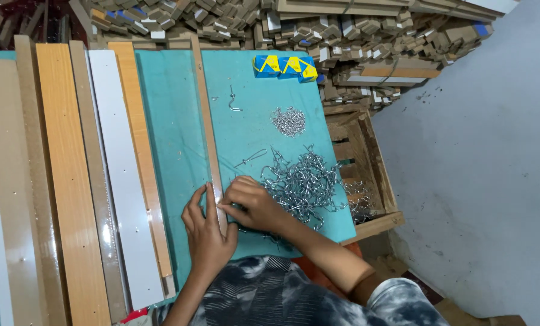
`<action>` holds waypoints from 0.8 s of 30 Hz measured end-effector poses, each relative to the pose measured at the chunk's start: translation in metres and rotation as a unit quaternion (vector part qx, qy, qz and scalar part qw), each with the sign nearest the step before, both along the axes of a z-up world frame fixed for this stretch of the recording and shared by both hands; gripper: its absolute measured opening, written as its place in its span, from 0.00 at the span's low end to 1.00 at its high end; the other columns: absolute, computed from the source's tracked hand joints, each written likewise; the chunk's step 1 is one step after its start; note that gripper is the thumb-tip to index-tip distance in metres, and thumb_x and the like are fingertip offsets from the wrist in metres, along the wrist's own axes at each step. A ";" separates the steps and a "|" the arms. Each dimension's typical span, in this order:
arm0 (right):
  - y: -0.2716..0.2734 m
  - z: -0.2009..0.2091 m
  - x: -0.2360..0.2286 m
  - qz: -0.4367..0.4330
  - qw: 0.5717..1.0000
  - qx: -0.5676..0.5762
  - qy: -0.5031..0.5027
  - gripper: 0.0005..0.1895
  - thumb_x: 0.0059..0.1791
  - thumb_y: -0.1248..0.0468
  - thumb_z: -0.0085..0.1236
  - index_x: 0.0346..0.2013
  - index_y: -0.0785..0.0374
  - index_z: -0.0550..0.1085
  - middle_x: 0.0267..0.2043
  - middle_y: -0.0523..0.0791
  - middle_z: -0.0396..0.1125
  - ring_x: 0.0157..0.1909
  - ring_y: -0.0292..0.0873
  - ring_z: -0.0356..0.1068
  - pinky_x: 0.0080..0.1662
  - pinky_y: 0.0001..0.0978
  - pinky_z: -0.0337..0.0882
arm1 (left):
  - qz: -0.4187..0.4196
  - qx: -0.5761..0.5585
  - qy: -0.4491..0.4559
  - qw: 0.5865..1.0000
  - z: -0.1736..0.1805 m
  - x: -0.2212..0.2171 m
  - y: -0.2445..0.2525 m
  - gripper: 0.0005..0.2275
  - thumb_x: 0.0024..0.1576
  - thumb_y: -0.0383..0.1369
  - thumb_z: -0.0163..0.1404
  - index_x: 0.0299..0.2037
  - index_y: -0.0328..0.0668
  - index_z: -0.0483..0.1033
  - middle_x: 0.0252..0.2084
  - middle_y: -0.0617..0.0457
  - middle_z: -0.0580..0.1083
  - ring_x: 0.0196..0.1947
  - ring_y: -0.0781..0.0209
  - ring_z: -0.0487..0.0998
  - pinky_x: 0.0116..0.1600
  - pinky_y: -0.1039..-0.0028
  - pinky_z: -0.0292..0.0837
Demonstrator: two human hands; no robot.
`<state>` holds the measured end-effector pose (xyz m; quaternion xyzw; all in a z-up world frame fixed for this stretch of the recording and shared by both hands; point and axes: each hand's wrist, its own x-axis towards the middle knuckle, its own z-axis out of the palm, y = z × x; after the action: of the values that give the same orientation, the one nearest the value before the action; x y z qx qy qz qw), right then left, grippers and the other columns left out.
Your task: Assembling metal hooks onto wooden and plastic strips by sliding them into place.
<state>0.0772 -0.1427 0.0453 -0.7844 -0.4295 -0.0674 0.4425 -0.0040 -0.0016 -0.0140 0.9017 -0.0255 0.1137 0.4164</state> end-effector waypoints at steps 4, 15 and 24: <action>0.011 -0.017 -0.020 -0.096 0.995 0.009 0.010 0.10 0.55 0.66 0.52 0.30 0.62 0.67 0.28 0.44 0.59 0.32 0.47 0.62 0.60 0.48 0.67 | 0.003 0.007 -0.013 1.000 0.002 0.001 0.000 0.35 0.59 0.36 0.47 0.78 0.44 0.47 0.73 0.38 0.55 0.66 0.32 0.58 0.61 0.47 0.63; -0.024 -0.010 0.036 0.119 0.990 -0.070 -0.023 0.07 0.56 0.60 0.58 0.48 0.54 0.78 0.48 0.44 0.68 0.49 0.47 0.68 0.53 0.41 0.66 | 0.013 0.007 -0.010 1.000 0.001 0.000 -0.002 0.37 0.53 0.35 0.49 0.77 0.42 0.51 0.71 0.38 0.56 0.65 0.32 0.57 0.63 0.46 0.60; 0.005 -0.007 -0.014 -0.141 0.976 -0.114 -0.119 0.11 0.55 0.61 0.54 0.30 0.57 0.67 0.35 0.41 0.65 0.42 0.45 0.63 0.48 0.44 0.49 | 0.009 0.019 -0.027 0.999 0.000 0.001 -0.002 0.34 0.59 0.37 0.47 0.77 0.42 0.51 0.72 0.37 0.56 0.65 0.31 0.58 0.63 0.45 0.61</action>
<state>0.0637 -0.1375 0.0379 -0.8687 -0.3693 -0.1723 0.2816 -0.0035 -0.0033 -0.0137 0.9061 -0.0312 0.1412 0.3976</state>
